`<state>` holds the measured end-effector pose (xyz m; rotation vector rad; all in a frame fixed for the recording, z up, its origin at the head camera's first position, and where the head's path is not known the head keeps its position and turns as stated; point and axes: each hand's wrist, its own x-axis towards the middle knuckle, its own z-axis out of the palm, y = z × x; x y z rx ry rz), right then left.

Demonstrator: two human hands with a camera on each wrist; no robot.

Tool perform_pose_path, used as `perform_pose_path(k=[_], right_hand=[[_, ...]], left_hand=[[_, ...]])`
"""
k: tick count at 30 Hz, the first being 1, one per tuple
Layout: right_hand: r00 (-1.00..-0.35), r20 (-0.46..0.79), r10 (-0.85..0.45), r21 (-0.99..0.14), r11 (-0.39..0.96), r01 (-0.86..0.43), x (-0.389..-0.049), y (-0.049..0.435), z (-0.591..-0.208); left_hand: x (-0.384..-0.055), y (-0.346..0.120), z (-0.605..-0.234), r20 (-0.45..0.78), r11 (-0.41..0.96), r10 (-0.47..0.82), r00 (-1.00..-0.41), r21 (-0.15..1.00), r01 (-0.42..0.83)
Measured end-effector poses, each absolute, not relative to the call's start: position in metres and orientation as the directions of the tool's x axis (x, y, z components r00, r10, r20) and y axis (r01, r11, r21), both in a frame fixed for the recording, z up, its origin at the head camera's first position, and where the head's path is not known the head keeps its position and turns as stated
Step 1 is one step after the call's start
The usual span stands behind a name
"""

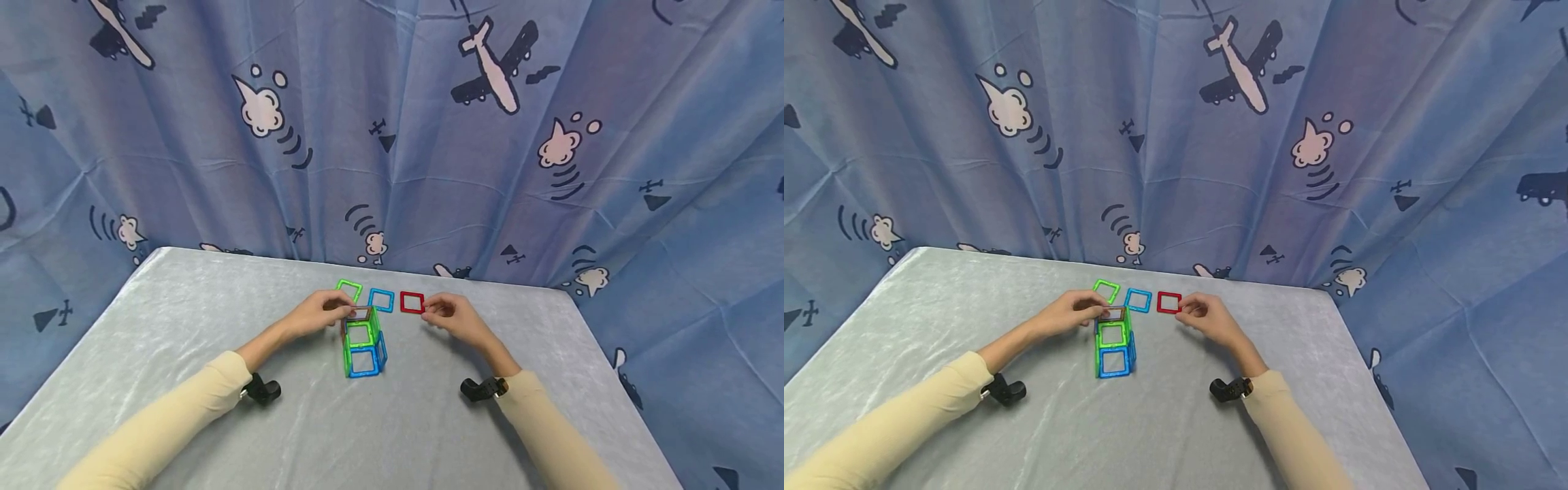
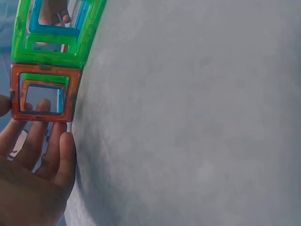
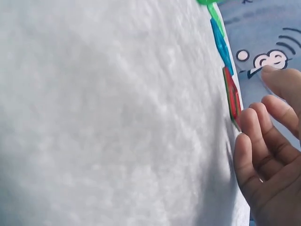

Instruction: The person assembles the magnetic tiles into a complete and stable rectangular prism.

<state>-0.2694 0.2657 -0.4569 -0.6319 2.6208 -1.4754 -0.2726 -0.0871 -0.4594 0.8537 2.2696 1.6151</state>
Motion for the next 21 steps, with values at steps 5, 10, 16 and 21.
perform_pose_path(k=[5,10,16,21], right_hand=[[-0.898,0.184,-0.4,-0.801,0.468,-0.373,-0.268,0.259,-0.446],[-0.899,0.187,-0.396,-0.806,0.461,-0.371,-0.264,0.254,-0.432],[-0.908,0.175,-0.382,-0.802,0.479,-0.356,-0.283,0.264,-0.457],[-0.916,0.151,-0.373,-0.796,0.504,-0.336,-0.291,0.267,-0.466]], left_hand=[[-0.27,-0.097,-0.459,0.127,0.229,0.575,-0.808,0.923,0.308],[-0.268,-0.11,-0.461,0.118,0.222,0.572,-0.812,0.93,0.292],[-0.258,-0.128,-0.46,0.122,0.219,0.581,-0.805,0.929,0.299],[-0.248,-0.14,-0.459,0.146,0.205,0.6,-0.787,0.922,0.328]])
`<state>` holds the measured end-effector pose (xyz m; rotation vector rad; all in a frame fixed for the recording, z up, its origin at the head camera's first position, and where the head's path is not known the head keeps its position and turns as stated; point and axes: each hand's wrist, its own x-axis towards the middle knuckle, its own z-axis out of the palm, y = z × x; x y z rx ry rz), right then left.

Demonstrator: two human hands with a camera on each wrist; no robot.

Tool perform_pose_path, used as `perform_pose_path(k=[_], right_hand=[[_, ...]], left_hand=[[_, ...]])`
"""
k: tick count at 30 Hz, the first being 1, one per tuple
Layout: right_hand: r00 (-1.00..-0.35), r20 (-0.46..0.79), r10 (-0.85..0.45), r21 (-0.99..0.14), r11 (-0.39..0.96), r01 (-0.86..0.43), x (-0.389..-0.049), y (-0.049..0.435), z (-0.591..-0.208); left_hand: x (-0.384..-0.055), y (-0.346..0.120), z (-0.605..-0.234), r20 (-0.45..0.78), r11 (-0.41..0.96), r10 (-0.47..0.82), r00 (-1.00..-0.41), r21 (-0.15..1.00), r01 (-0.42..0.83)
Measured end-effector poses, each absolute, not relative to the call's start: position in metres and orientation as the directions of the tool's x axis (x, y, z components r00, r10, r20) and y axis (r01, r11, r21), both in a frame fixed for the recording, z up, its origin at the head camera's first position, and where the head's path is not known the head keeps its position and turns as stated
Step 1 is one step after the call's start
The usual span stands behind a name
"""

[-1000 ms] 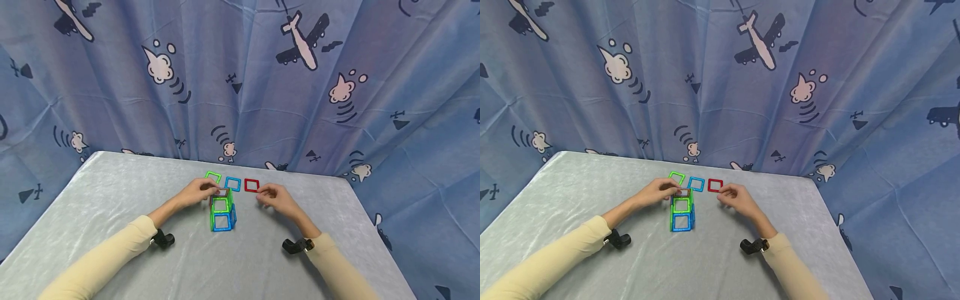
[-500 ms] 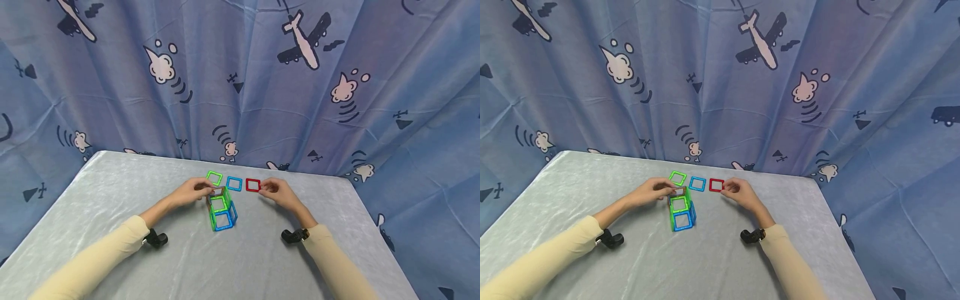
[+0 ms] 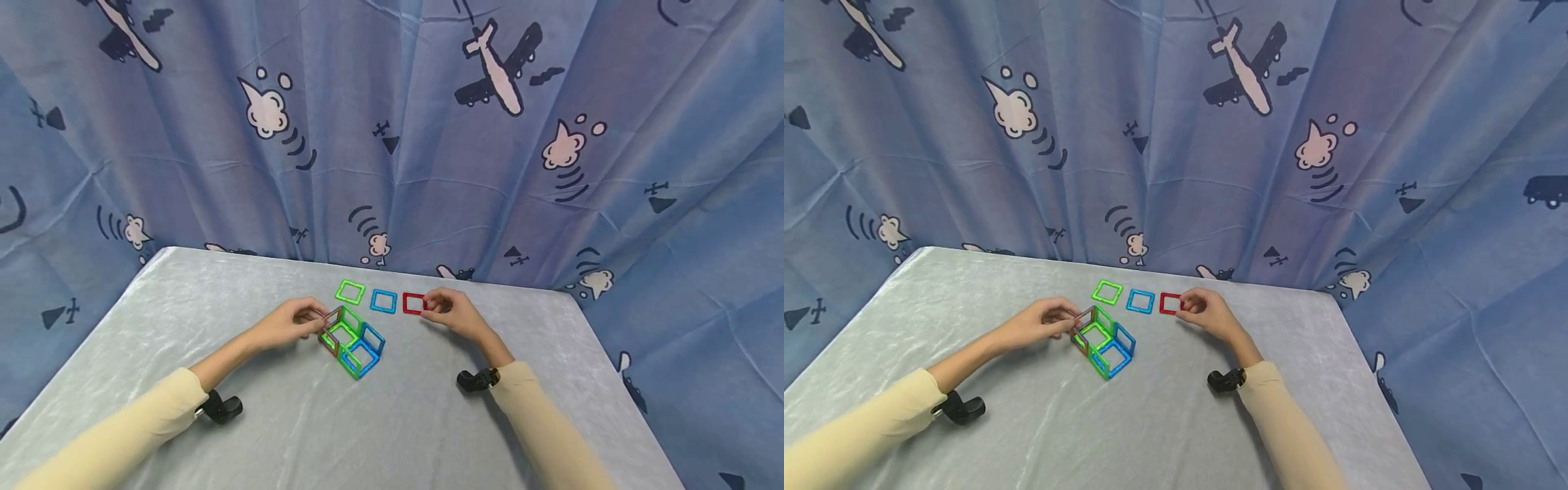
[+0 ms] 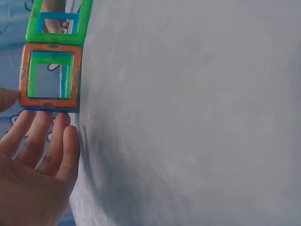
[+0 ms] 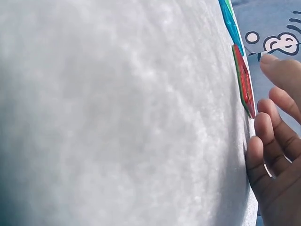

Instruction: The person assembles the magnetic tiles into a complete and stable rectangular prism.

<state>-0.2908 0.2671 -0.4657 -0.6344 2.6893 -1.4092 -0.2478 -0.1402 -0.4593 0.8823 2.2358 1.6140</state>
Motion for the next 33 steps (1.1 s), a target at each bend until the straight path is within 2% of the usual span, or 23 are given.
perform_pose_path(k=[5,14,25,33], right_hand=[[-0.908,0.148,-0.393,-0.787,0.51,-0.349,-0.292,0.266,-0.465],[-0.905,0.13,-0.405,-0.794,0.504,-0.339,-0.294,0.265,-0.466],[-0.917,0.097,-0.386,-0.759,0.567,-0.319,-0.296,0.26,-0.466],[-0.915,0.117,-0.386,-0.756,0.563,-0.334,-0.3,0.257,-0.471]], left_hand=[[-0.236,-0.148,-0.458,0.159,0.201,0.604,-0.781,0.918,0.342],[-0.216,-0.148,-0.464,0.162,0.164,0.557,-0.815,0.94,0.299],[-0.191,-0.122,-0.464,0.15,0.149,0.474,-0.868,0.957,0.247],[-0.191,-0.106,-0.466,0.135,0.188,0.441,-0.887,0.953,0.238]])
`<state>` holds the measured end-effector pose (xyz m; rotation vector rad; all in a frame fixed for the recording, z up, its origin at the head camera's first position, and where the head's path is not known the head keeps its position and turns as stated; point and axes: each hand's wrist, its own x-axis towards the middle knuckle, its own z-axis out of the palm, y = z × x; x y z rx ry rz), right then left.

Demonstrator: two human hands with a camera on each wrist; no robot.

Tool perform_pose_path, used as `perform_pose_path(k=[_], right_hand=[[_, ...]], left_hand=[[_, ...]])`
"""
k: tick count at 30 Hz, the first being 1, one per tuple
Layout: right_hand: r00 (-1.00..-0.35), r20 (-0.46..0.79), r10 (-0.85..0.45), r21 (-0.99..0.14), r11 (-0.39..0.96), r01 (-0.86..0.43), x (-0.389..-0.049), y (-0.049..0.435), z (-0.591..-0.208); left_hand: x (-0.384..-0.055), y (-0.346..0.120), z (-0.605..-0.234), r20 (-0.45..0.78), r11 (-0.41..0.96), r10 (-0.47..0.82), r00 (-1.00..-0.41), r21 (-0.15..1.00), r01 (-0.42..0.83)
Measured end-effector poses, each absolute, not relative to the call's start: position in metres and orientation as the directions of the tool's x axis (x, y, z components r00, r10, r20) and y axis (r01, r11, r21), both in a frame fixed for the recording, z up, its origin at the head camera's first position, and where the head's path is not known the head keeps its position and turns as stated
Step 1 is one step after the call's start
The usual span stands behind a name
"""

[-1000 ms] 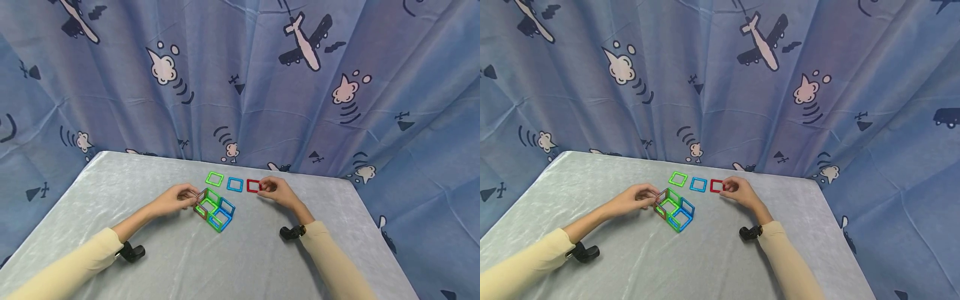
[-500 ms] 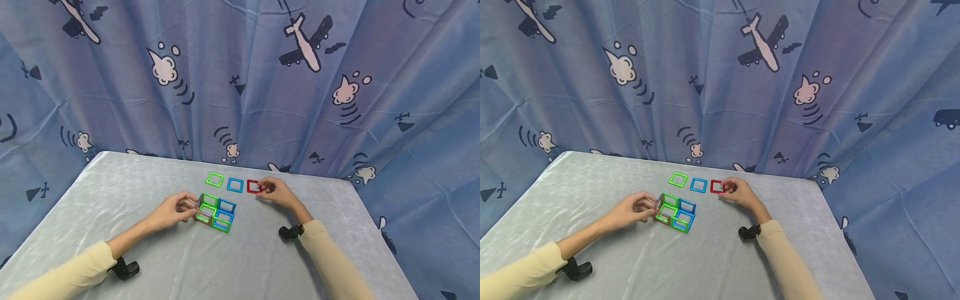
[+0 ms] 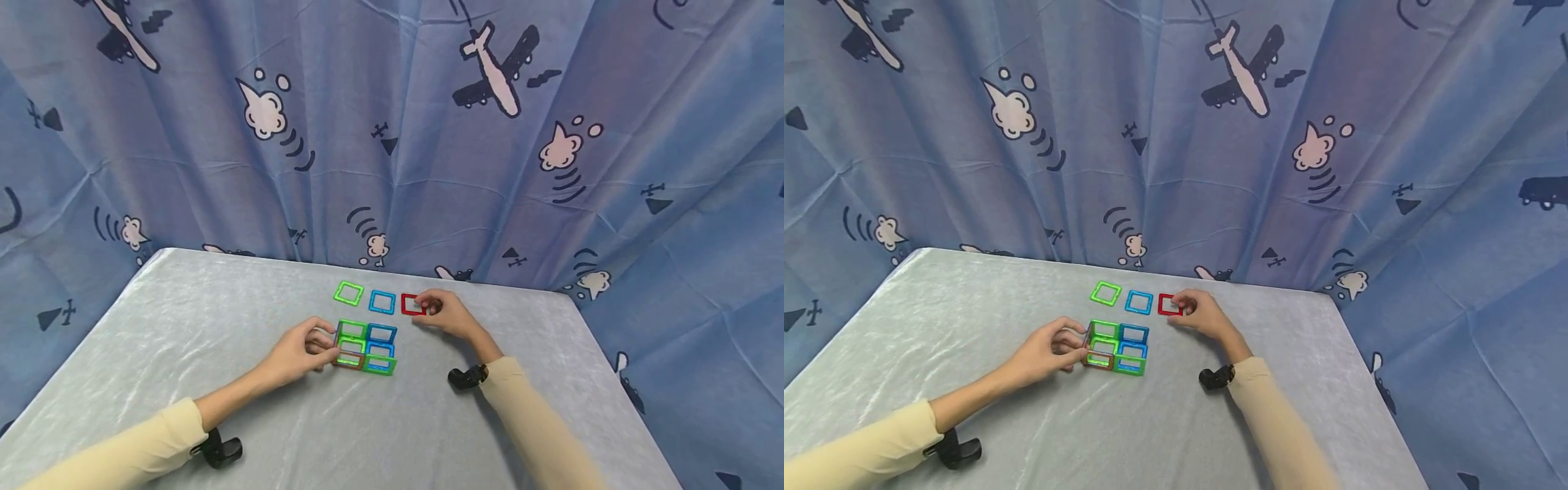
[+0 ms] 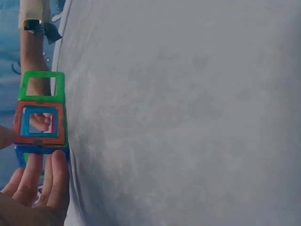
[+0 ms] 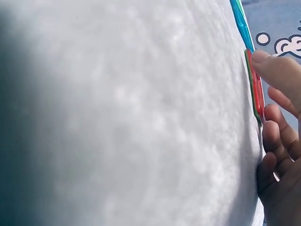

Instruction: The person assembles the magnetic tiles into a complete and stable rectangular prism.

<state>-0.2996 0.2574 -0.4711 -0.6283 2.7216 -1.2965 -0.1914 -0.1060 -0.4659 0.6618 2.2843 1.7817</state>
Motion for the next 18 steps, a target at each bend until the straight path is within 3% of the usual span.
perform_pose_path(k=[18], right_hand=[[-0.914,0.106,-0.391,-0.726,0.597,-0.34,-0.3026,0.2524,-0.4726]], left_hand=[[-0.1946,-0.101,-0.4651,0.108,0.17,0.442,-0.891,0.965,0.201]])
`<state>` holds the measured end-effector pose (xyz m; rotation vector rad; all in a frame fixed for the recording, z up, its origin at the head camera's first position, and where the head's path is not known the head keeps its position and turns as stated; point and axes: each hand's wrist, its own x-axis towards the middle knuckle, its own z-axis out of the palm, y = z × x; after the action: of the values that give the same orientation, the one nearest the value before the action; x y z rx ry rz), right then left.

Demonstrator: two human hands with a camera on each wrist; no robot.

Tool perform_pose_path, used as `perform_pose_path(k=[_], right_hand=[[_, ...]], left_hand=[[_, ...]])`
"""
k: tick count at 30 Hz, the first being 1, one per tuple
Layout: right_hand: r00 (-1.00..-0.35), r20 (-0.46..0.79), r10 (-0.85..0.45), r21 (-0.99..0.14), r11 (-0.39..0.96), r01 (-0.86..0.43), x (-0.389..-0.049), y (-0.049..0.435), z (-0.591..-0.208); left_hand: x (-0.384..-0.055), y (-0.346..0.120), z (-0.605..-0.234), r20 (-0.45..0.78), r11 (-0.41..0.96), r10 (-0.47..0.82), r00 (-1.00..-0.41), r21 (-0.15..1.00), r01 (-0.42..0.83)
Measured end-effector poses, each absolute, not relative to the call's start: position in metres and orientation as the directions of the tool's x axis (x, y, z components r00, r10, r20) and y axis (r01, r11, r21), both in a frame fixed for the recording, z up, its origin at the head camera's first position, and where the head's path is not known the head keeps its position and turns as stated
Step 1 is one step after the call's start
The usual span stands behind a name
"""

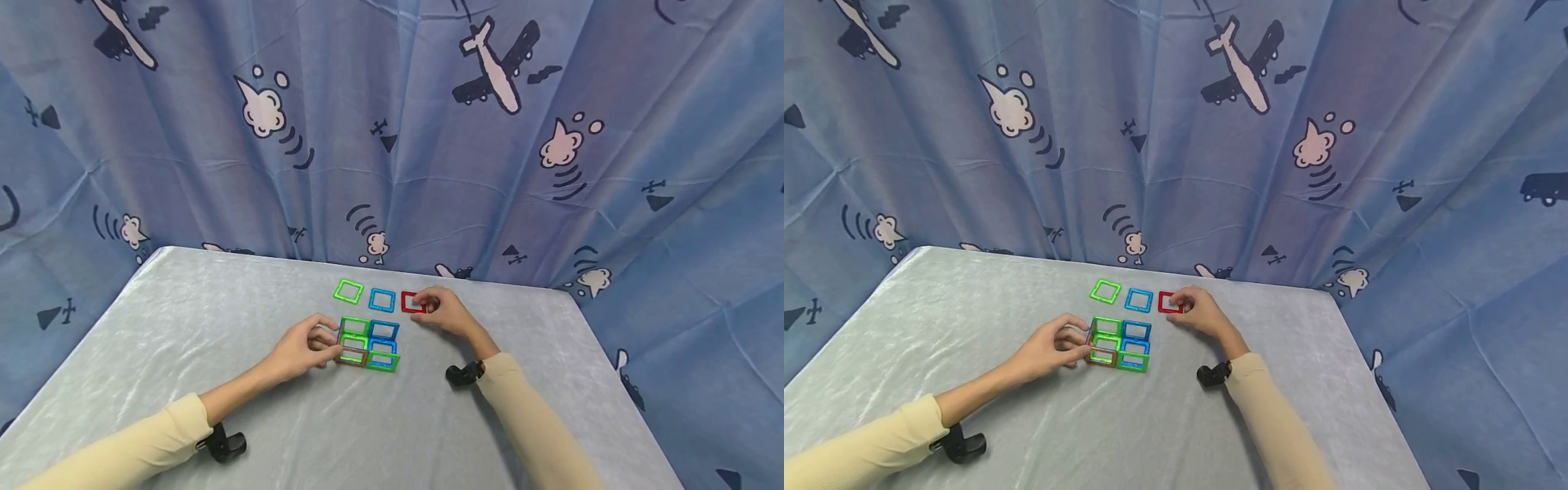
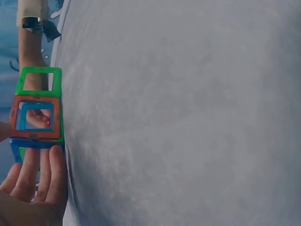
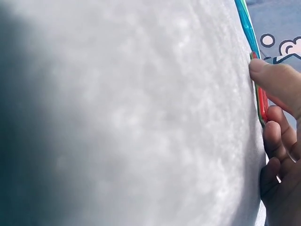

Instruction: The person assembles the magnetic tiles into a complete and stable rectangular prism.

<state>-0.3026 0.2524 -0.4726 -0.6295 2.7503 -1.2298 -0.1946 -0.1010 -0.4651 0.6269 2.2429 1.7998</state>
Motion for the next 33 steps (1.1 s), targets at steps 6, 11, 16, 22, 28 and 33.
perform_pose_path(k=[6,11,16,22,28,33], right_hand=[[-0.905,0.108,-0.412,-0.692,0.622,-0.366,-0.305,0.249,-0.471],[-0.889,0.124,-0.44,-0.684,0.611,-0.398,-0.305,0.246,-0.468],[-0.88,0.118,-0.459,-0.669,0.618,-0.412,-0.303,0.245,-0.464],[-0.887,0.108,-0.45,-0.66,0.634,-0.402,-0.301,0.25,-0.458],[-0.885,0.179,-0.431,-0.697,0.579,-0.423,-0.294,0.261,-0.452],[-0.884,0.213,-0.416,-0.719,0.546,-0.43,-0.282,0.262,-0.446]], left_hand=[[-0.195,-0.103,-0.466,0.102,0.157,0.456,-0.884,0.969,0.192],[-0.196,-0.104,-0.466,0.111,0.144,0.471,-0.875,0.969,0.2],[-0.198,-0.105,-0.467,0.116,0.147,0.482,-0.868,0.966,0.211],[-0.203,-0.107,-0.467,0.151,0.156,0.474,-0.868,0.955,0.251],[-0.211,-0.108,-0.465,0.177,0.189,0.431,-0.885,0.941,0.28],[-0.219,-0.107,-0.464,0.195,0.194,0.455,-0.869,0.931,0.311]])
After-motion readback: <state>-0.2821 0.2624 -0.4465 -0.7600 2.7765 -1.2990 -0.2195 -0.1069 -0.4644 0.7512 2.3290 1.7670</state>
